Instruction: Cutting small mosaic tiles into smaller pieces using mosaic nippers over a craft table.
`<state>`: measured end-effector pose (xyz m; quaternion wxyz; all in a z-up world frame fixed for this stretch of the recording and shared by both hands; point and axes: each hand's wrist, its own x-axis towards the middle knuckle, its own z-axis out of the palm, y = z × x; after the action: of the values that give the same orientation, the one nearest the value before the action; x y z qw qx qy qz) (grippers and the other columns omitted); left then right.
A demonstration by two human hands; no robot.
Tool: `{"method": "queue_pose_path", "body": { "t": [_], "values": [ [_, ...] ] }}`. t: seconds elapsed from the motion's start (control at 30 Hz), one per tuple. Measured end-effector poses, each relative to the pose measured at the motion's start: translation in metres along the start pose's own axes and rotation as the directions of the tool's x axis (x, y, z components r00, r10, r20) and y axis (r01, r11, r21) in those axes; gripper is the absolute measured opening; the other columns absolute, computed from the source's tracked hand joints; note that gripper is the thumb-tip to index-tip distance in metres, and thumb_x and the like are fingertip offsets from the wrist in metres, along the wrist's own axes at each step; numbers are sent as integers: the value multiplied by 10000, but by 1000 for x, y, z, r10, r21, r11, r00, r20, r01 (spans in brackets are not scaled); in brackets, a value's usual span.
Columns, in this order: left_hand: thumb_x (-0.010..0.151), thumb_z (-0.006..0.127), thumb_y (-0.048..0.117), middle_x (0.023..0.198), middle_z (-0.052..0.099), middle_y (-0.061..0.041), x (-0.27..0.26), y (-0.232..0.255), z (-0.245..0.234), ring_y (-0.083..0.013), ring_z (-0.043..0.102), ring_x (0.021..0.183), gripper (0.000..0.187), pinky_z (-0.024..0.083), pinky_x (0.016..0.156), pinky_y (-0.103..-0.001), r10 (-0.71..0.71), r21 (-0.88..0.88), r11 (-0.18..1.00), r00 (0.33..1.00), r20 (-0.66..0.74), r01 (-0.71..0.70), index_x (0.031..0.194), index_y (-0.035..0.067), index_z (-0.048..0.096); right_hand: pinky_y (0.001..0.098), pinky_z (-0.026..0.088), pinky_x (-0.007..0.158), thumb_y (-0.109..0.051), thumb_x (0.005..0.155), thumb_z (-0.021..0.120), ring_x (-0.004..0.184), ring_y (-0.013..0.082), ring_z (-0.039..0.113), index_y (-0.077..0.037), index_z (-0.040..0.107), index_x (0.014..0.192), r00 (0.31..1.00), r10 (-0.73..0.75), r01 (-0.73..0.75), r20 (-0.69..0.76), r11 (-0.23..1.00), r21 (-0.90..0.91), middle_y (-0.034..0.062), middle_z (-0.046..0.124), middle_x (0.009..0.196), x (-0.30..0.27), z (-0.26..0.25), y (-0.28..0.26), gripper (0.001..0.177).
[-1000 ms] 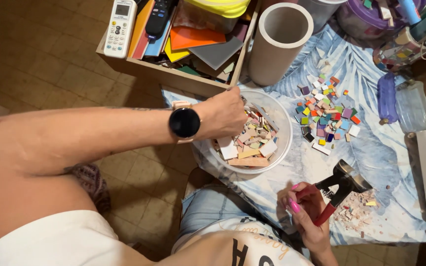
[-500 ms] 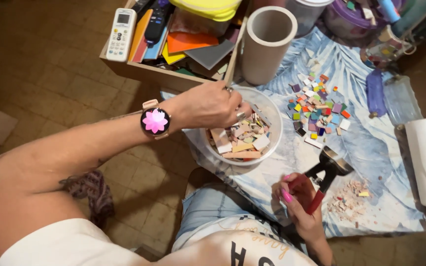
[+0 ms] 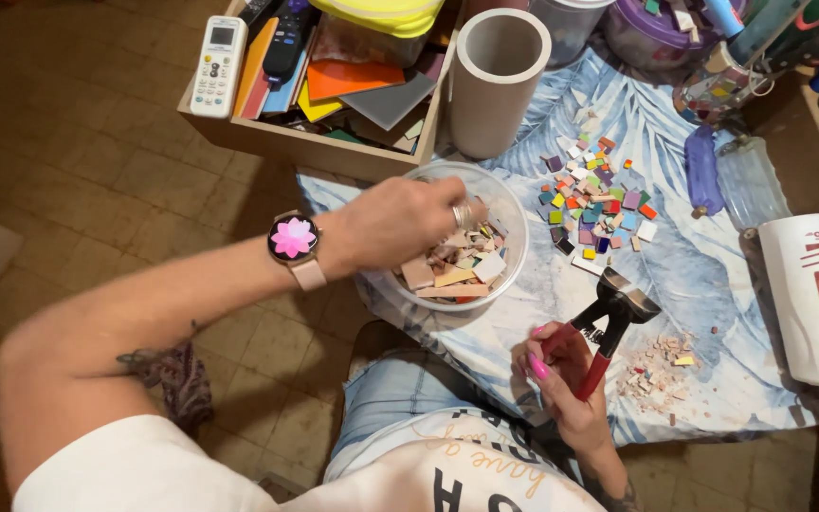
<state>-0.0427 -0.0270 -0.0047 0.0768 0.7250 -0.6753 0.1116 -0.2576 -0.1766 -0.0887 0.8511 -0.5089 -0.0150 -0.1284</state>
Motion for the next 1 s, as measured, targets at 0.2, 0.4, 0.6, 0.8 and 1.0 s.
{"method": "queue_pose_path", "body": {
  "t": [0.2,0.4,0.6,0.8,1.0],
  "values": [
    [831,473,72,658,610,-140,-2,42,-6,-153,613,530,180,535,471,-204,-686,-960,15,702,194,279,994,4,505,317,358,616,-82,813,504,655,199,410,11,409,1008,1000,12,-12,13,1000,-20,71,407,736,2,3,-5,236],
    [825,461,16,828,581,-168,-11,37,14,-208,639,685,173,550,602,-243,-704,-963,-213,658,266,162,994,-12,486,313,374,652,-90,792,528,690,204,428,12,410,1017,999,28,-29,-37,999,-41,81,421,759,0,1,-1,274],
    [854,411,31,889,492,-84,-16,40,26,-85,385,584,168,311,504,-187,-583,-662,-731,655,481,-166,1007,5,476,282,336,592,-92,800,514,610,175,392,15,427,1001,1000,7,-8,-23,998,-59,60,402,663,5,12,-5,244],
    [856,398,46,718,391,-34,-19,39,23,-86,304,532,191,279,466,-183,-536,-583,-789,681,499,-194,1035,-3,444,298,359,601,-73,798,503,629,192,421,-12,418,979,1000,20,-21,-8,997,-76,60,397,684,5,13,-6,210],
    [874,418,147,987,556,-168,-23,40,22,-228,563,887,294,487,786,-306,-589,-620,-754,644,489,-219,1071,-65,469,291,348,604,-70,790,507,645,199,415,-7,407,981,1000,23,-24,-14,999,-48,64,382,700,4,12,-4,225]
  ]
}}
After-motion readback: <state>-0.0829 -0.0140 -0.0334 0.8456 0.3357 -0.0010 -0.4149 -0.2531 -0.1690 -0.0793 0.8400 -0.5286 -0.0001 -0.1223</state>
